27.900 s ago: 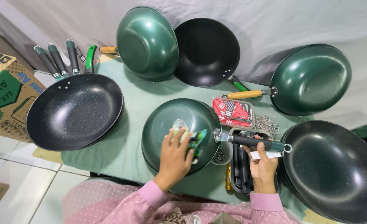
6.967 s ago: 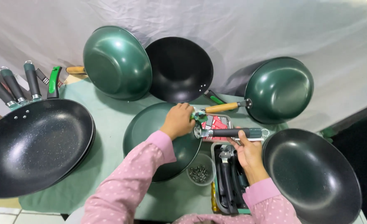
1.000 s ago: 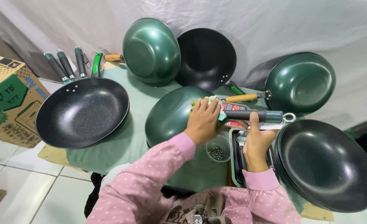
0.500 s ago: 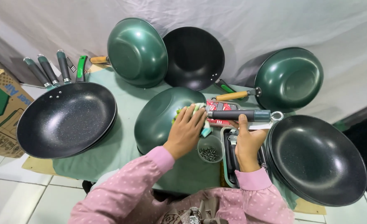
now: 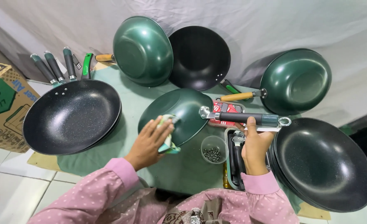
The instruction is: Wiping the interior of woks and attaching handles using a fastening tool.
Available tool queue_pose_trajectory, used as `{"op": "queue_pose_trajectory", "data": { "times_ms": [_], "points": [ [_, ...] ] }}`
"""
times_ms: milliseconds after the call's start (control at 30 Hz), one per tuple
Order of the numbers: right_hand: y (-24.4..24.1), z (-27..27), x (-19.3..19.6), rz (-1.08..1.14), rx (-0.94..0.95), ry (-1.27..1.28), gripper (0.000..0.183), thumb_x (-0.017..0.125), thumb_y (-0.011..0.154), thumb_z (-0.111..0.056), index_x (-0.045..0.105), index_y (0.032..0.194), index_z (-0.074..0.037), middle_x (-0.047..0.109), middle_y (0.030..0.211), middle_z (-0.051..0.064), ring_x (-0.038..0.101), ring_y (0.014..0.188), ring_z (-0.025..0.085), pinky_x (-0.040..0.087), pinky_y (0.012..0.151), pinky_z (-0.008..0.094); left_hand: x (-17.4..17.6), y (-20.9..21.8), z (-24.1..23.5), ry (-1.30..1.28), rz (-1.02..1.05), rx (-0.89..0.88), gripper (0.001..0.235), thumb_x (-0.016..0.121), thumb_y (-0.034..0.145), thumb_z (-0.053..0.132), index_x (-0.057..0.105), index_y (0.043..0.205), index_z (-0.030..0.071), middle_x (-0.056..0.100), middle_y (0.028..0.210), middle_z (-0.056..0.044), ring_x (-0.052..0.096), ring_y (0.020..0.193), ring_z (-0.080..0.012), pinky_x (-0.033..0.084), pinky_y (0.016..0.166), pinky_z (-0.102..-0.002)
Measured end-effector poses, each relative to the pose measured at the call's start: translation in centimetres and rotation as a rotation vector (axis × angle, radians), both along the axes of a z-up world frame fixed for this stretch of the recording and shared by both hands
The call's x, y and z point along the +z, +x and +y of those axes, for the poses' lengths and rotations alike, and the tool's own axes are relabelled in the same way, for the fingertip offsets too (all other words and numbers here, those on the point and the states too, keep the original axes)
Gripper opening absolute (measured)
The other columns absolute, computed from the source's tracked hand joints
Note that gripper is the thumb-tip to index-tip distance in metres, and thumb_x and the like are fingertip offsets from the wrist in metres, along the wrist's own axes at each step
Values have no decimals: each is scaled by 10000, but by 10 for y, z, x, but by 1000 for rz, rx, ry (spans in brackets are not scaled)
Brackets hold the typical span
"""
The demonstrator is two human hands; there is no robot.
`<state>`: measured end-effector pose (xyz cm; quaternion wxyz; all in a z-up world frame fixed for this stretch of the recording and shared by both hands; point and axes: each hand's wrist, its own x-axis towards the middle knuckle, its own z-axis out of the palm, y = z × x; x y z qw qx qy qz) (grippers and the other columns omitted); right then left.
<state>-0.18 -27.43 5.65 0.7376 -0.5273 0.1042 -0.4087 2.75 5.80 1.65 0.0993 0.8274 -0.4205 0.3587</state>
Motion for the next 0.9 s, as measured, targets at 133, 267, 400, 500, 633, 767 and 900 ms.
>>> {"op": "queue_pose_trajectory", "data": {
  "times_ms": [133, 267, 400, 500, 633, 767, 900],
  "points": [
    [3, -1, -2, 1, 1, 11, 587, 622, 993, 102, 302, 1455, -67, 487, 1233, 175, 649, 983, 369, 641, 761, 723, -1, 12, 23, -46, 34, 100, 1211, 902, 479, 302, 405, 1547, 22, 448, 1571, -173, 439, 1431, -419, 363, 1195, -481],
    [1, -1, 4, 10, -9, -9, 630, 622, 1007, 96, 252, 1472, -114, 449, 1279, 157, 645, 1038, 357, 638, 769, 726, -24, 32, 37, -136, 94, 61, 1071, 850, 536, 165, 410, 1467, -129, 487, 1458, -304, 518, 1315, -476, 433, 1144, -499],
    [-8, 10, 25, 10, -24, -25, 620, 620, 1015, 93, 244, 1452, -134, 424, 1291, 151, 624, 1095, 343, 632, 802, 724, -18, 38, 40, -294, 900, 419, 1056, 813, 599, 115, 322, 1534, 109, 478, 1459, -154, 556, 1290, -424, 469, 1114, -540],
    [-8, 6, 23, 21, -25, -29, 625, 622, 1016, 90, 239, 1459, -128, 419, 1299, 164, 626, 1101, 365, 623, 809, 728, -52, 62, 41, -446, 1215, 581, 912, 766, 688, 122, 351, 1495, 215, 575, 1390, -174, 604, 1274, -411, 465, 1141, -495],
    [-8, 2, 18, -1, -32, -49, 674, 634, 1020, 92, 207, 1482, -149, 402, 1307, 151, 602, 1108, 329, 632, 818, 725, -26, 48, 25, -538, 1261, 517, 857, 639, 715, -13, 305, 1499, 77, 549, 1380, -306, 572, 1272, -518, 456, 1124, -563],
    [-14, -1, 19, 25, -35, -74, 577, 625, 1018, 72, 264, 1420, -130, 434, 1255, 123, 628, 1073, 302, 654, 827, 665, -18, 34, 17, -531, 1209, 290, 1423, 1006, 461, 387, 216, 1592, 40, 203, 1605, -234, 302, 1460, -480, 293, 1225, -534],
    [-21, 2, 22, 42, -33, -98, 504, 615, 1023, 60, 317, 1390, -112, 445, 1220, 103, 629, 1092, 286, 654, 862, 636, -16, 19, 2, -339, 945, 93, 1087, 631, 884, 686, 136, 1638, 78, 125, 1646, -252, 151, 1507, -492, 125, 1223, -658]
  ]
}}
